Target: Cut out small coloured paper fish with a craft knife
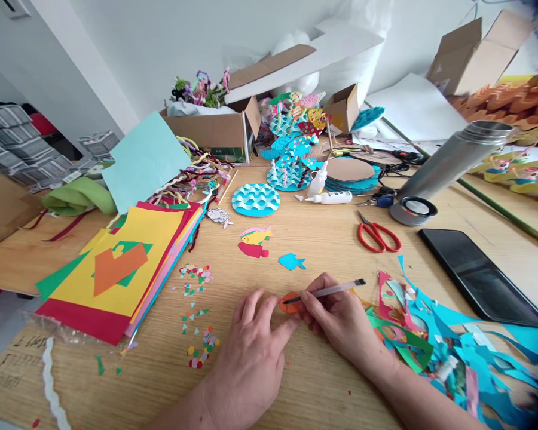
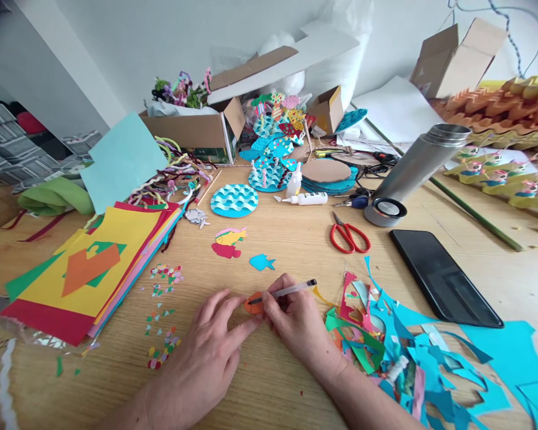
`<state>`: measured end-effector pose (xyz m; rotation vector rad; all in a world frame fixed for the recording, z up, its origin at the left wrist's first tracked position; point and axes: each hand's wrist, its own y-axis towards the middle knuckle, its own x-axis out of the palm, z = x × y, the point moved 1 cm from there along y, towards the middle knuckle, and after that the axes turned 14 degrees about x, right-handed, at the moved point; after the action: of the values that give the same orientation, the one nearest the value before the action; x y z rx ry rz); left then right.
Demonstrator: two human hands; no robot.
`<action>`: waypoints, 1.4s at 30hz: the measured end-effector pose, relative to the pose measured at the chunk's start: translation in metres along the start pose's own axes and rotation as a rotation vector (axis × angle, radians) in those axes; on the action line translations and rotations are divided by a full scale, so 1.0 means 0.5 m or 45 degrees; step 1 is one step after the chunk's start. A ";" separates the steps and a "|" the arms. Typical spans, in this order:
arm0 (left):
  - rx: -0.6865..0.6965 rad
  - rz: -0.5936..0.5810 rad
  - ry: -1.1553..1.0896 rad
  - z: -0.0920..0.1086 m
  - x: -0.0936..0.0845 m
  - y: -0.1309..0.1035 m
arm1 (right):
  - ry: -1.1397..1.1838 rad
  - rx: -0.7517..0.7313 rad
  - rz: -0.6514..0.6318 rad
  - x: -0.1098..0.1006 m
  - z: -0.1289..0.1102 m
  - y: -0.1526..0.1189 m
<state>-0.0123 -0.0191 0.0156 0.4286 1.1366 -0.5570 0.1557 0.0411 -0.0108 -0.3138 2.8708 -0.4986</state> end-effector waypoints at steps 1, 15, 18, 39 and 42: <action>0.001 0.005 0.003 0.000 0.001 0.000 | 0.000 0.002 0.002 0.000 0.000 0.000; 0.014 0.009 0.013 0.000 0.001 -0.002 | 0.019 0.013 -0.010 -0.001 0.000 -0.002; 0.004 0.004 0.011 0.001 0.000 -0.002 | 0.001 0.007 -0.009 -0.001 0.000 -0.002; -0.005 -0.005 -0.001 0.002 -0.004 0.000 | 0.015 0.018 -0.015 -0.001 -0.004 -0.005; -0.003 -0.005 -0.005 0.003 -0.003 0.000 | 0.011 0.018 -0.010 -0.001 -0.004 -0.006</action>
<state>-0.0118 -0.0194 0.0175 0.4230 1.1343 -0.5601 0.1561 0.0391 -0.0080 -0.3212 2.8746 -0.5224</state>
